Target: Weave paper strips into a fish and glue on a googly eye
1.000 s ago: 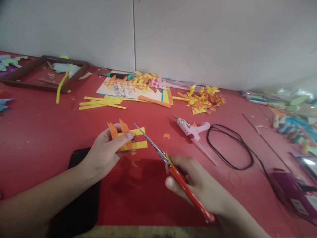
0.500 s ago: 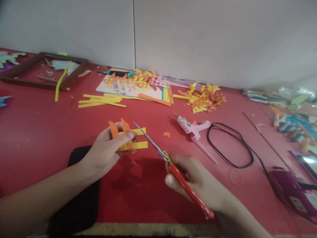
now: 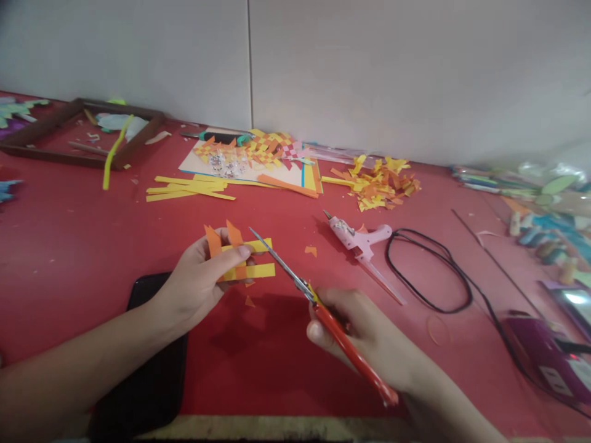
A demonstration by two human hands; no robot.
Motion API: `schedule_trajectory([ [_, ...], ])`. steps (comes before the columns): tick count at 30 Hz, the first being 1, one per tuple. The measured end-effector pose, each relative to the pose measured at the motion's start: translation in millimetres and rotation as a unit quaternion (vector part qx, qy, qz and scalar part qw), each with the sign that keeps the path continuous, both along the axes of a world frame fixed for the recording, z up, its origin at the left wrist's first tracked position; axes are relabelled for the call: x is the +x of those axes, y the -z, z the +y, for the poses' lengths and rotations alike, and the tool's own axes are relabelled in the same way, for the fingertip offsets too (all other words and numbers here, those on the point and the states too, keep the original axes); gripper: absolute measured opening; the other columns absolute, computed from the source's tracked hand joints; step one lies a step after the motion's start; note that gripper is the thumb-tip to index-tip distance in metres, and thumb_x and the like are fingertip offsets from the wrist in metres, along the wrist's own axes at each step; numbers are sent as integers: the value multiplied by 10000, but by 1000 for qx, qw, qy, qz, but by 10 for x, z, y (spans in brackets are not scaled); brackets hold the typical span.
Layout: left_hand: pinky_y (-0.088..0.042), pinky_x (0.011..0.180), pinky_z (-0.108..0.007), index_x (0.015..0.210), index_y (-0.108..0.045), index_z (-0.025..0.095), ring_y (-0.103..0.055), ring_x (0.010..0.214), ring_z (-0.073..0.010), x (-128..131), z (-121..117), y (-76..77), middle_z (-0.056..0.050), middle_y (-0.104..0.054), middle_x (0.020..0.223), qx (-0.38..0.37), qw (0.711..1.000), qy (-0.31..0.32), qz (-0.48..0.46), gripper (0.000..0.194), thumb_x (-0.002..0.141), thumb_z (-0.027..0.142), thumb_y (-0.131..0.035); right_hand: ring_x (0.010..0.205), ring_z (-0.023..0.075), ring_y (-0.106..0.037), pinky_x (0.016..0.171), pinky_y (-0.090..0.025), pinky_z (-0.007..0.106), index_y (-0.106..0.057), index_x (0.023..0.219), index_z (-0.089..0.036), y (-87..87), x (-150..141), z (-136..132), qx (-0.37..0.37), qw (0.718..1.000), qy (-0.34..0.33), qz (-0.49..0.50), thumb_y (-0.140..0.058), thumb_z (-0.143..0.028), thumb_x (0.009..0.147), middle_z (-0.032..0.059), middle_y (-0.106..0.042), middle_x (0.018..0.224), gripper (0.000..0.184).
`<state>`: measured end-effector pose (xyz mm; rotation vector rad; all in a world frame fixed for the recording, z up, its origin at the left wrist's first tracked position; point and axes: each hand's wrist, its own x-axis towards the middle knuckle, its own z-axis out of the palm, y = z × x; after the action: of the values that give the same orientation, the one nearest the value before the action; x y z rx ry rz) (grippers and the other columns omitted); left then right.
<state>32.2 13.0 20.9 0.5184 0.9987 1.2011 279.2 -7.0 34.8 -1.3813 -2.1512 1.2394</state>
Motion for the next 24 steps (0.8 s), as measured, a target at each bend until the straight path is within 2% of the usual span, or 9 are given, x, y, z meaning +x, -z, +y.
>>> schedule_trajectory([
  [3, -563, 576, -198, 765, -546, 188, -683, 740, -138, 4, 5, -2, 28, -676, 725, -5, 1000, 2, 4, 314, 682, 254, -841, 594, 128, -395, 483, -336, 245, -512, 740, -191, 7, -9, 11, -29, 999, -23, -4, -455, -656, 918, 0, -463, 661, 502],
  [10, -563, 572, -197, 759, -556, 181, -678, 709, -130, 4, 13, -21, 24, -674, 721, -12, 1000, -3, 5, 310, 664, 241, -845, 557, 103, -279, 472, -244, 246, -428, 698, -201, 5, -15, 25, -70, 997, -23, 15, -460, -669, 910, -38, -352, 619, 515],
  [19, -586, 561, -197, 764, -550, 187, -691, 724, -132, -11, 8, -17, 18, -703, 770, -10, 1000, 2, 2, 313, 693, 268, -844, 561, 88, -262, 481, -224, 235, -410, 685, -194, 61, 11, 37, -92, 996, -12, 4, -489, -720, 869, -50, -329, 626, 562],
  [22, -600, 573, -209, 794, -564, 191, -718, 798, -160, -11, 11, -32, 0, -729, 831, 3, 1000, -3, -12, 288, 731, 296, -825, 543, 86, -299, 464, -239, 225, -446, 689, -186, 14, -11, 29, -72, 997, -10, 10, -504, -690, 878, -44, -360, 612, 541],
  [24, -599, 585, -205, 804, -574, 190, -727, 872, -185, -10, 17, -40, -10, -738, 838, 9, 1000, -19, -17, 281, 738, 306, -821, 543, 98, -356, 454, -289, 223, -512, 726, -184, -29, -19, 14, -46, 999, -6, 16, -516, -667, 885, -26, -419, 615, 509],
])
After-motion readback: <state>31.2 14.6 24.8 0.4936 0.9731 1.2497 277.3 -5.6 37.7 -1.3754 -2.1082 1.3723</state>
